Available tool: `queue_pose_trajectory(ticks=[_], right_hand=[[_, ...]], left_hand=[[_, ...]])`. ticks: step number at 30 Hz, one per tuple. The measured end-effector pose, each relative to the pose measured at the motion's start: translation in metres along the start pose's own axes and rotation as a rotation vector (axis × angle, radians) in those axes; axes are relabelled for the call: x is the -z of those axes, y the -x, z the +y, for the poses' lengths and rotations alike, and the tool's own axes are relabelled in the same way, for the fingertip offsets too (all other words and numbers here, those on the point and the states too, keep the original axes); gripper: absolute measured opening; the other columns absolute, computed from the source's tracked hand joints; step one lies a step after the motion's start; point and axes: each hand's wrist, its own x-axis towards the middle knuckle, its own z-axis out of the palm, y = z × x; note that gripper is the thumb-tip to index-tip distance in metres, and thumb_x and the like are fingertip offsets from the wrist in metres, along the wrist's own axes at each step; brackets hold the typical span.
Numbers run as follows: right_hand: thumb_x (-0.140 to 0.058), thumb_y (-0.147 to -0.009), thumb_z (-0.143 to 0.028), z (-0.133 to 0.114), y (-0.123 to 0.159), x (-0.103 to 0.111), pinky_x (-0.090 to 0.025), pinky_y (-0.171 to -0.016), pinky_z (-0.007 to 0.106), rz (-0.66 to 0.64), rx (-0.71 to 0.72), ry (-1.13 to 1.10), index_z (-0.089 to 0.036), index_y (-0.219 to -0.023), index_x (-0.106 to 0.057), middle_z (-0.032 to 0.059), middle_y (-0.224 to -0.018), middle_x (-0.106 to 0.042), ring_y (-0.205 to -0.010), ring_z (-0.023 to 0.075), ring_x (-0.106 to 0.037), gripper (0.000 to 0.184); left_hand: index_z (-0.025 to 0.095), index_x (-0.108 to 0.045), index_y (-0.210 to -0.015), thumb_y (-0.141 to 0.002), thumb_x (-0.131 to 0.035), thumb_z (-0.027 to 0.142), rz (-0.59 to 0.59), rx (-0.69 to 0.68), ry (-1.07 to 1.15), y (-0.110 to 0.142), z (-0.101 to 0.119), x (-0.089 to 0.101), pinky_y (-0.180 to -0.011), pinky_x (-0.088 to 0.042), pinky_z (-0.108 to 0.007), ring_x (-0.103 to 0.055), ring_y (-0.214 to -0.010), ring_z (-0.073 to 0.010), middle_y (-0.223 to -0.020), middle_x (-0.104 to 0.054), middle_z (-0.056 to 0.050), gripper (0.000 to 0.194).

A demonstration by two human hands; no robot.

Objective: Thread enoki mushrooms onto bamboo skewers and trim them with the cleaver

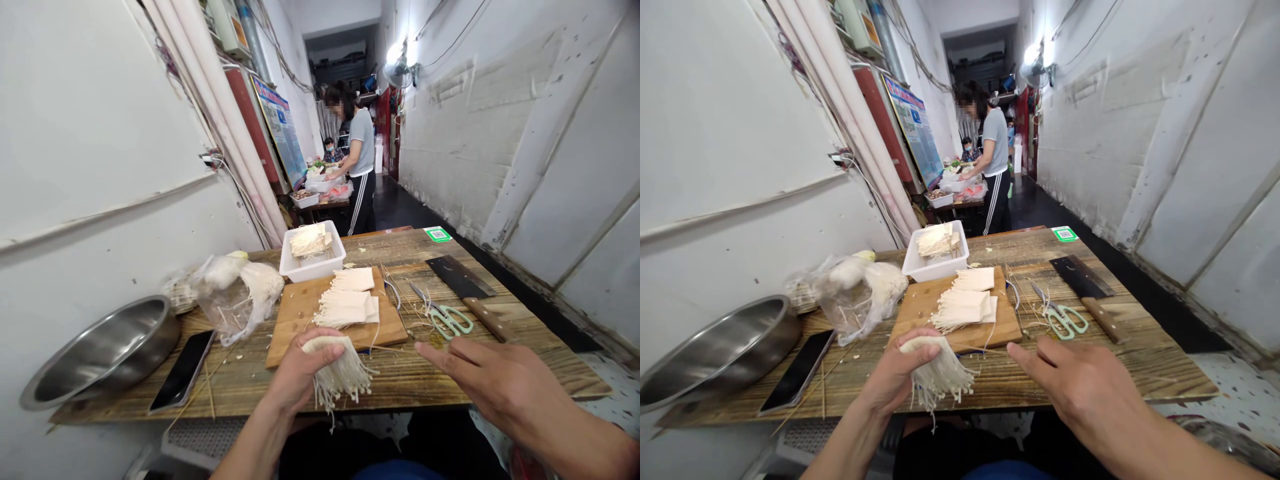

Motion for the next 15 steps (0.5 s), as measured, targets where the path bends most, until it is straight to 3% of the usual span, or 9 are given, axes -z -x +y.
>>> queue_pose_trajectory(ticks=[10,15], right_hand=[[-0.036,-0.087,-0.005,-0.001,0.000,0.004,-0.033,-0.048,0.027,-0.007,0.037,-0.039,-0.021,-0.133,-0.043,-0.0002,-0.074,-0.055,-0.056,0.0128,-0.052,0.049],[-0.032,-0.088,-0.003,-0.004,-0.002,0.012,-0.036,-0.047,0.026,-0.006,0.046,-0.005,-0.017,-0.129,-0.045,0.0013,-0.074,-0.057,-0.055,0.0138,-0.057,0.046]], left_hand=[[0.013,-0.072,-0.074,-0.049,-0.087,0.028,-0.086,-0.017,-0.052,0.004,-0.001,-0.003,-0.063,-0.046,-0.023,-0.062,-0.064,-0.0142,-0.073,-0.074,-0.006,0.033],[0.014,-0.072,-0.073,-0.048,-0.087,0.028,-0.045,-0.030,-0.058,0.004,-0.001,-0.006,-0.059,-0.044,-0.020,-0.058,-0.058,-0.0100,-0.066,-0.070,-0.001,0.032]])
